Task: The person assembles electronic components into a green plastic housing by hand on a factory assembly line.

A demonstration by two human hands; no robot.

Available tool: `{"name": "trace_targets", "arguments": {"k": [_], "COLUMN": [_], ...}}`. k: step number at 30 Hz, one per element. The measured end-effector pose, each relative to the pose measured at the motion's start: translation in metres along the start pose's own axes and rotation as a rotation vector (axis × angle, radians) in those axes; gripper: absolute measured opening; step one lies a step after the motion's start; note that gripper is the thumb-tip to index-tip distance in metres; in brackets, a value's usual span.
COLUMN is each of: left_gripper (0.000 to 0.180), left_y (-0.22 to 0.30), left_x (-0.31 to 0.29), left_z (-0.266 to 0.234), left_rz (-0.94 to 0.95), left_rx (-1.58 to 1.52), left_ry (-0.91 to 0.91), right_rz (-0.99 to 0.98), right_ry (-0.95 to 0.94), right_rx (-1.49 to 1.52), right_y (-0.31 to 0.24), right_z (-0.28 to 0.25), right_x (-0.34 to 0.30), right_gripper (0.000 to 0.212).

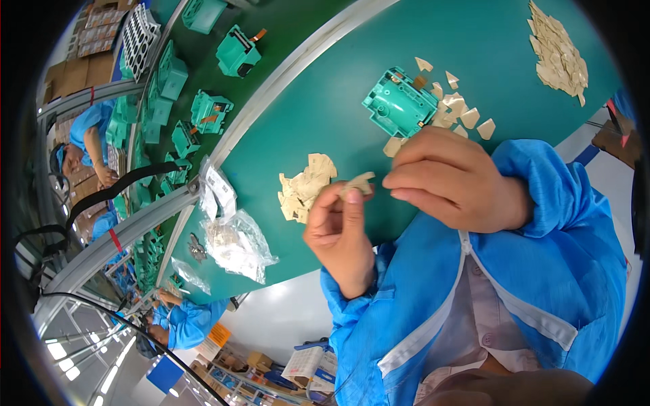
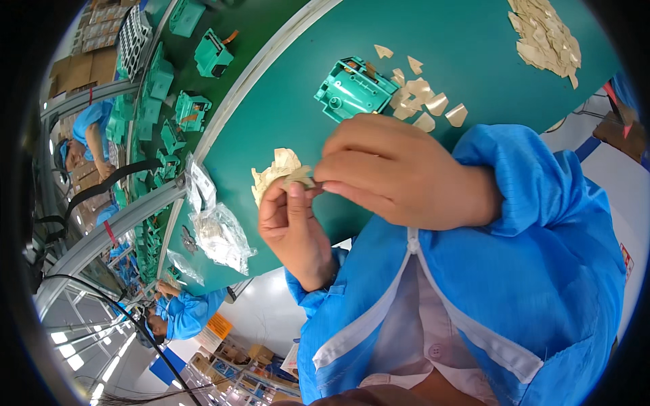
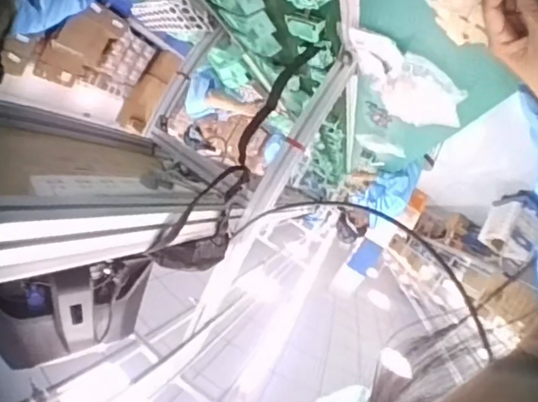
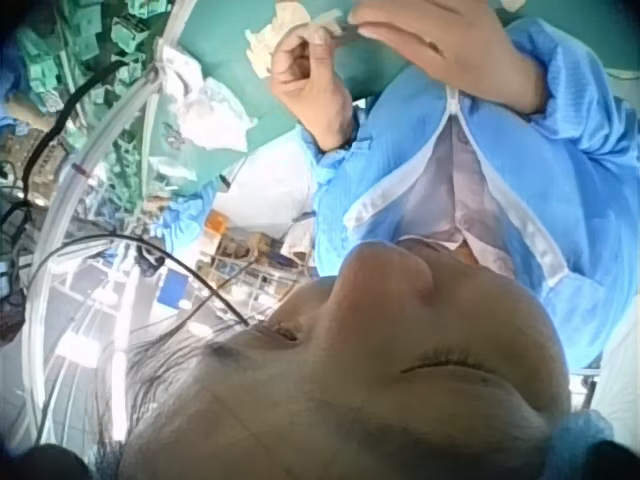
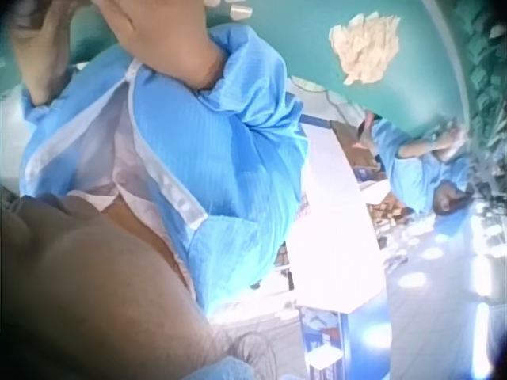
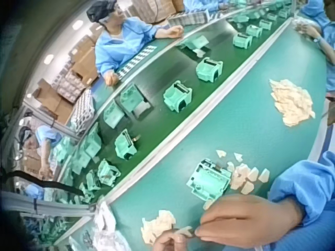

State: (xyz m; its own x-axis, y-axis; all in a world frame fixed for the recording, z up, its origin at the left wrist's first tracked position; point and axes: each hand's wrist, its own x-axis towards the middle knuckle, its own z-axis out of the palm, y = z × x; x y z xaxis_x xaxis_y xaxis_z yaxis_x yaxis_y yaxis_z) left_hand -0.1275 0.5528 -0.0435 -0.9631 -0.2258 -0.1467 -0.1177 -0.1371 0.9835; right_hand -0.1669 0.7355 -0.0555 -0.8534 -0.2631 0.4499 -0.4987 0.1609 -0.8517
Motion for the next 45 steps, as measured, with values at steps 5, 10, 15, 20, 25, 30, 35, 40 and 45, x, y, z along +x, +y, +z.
{"name": "trace_targets", "arguments": {"k": [5, 10, 15, 20, 25, 30, 35, 40, 45], "left_gripper": [0.016, 0.014, 0.016, 0.016, 0.017, 0.021, 0.016, 0.013, 0.01], "left_y": [-0.007, -0.008, 0.006, -0.001, -0.014, -0.026, -0.046, -0.031, -0.025], "left_x": [-0.01, -0.01, -0.008, -0.006, -0.009, -0.004, -0.01, -0.001, -0.004], "left_z": [0.015, 0.025, 0.03, 0.028, 0.019, 0.028, 0.027, 0.022, 0.024], "left_rz": [-0.036, 0.065, 0.307, 0.271, -0.048, -0.209, -0.128, -0.165, -0.2], "left_rx": [-0.042, 0.148, 0.744, 0.618, 0.109, -0.228, -0.224, -0.163, -0.075], "left_ry": [-0.079, -0.072, -0.177, -0.235, -0.16, -0.134, -0.161, -0.23, -0.21], "right_rz": [-0.039, -0.073, -0.159, -0.012, 0.448, 0.499, 0.689, 0.536, 0.289], "right_ry": [0.063, 0.059, 0.014, 0.015, 0.068, -0.017, -0.094, -0.149, -0.118], "right_rx": [-0.046, -0.14, -0.32, -0.107, 0.437, 0.539, 0.864, 0.479, 0.215], "right_y": [0.006, 0.009, 0.013, 0.021, 0.025, 0.025, 0.018, 0.022, 0.023], "right_z": [0.001, 0.001, -0.002, 0.001, -0.014, -0.008, -0.003, -0.023, -0.019], "right_x": [-0.001, -0.01, -0.012, -0.013, -0.019, -0.027, -0.028, -0.019, -0.019], "right_gripper": [0.015, 0.017, 0.019, 0.012, 0.006, 0.009, 0.009, 0.015, 0.016]}}
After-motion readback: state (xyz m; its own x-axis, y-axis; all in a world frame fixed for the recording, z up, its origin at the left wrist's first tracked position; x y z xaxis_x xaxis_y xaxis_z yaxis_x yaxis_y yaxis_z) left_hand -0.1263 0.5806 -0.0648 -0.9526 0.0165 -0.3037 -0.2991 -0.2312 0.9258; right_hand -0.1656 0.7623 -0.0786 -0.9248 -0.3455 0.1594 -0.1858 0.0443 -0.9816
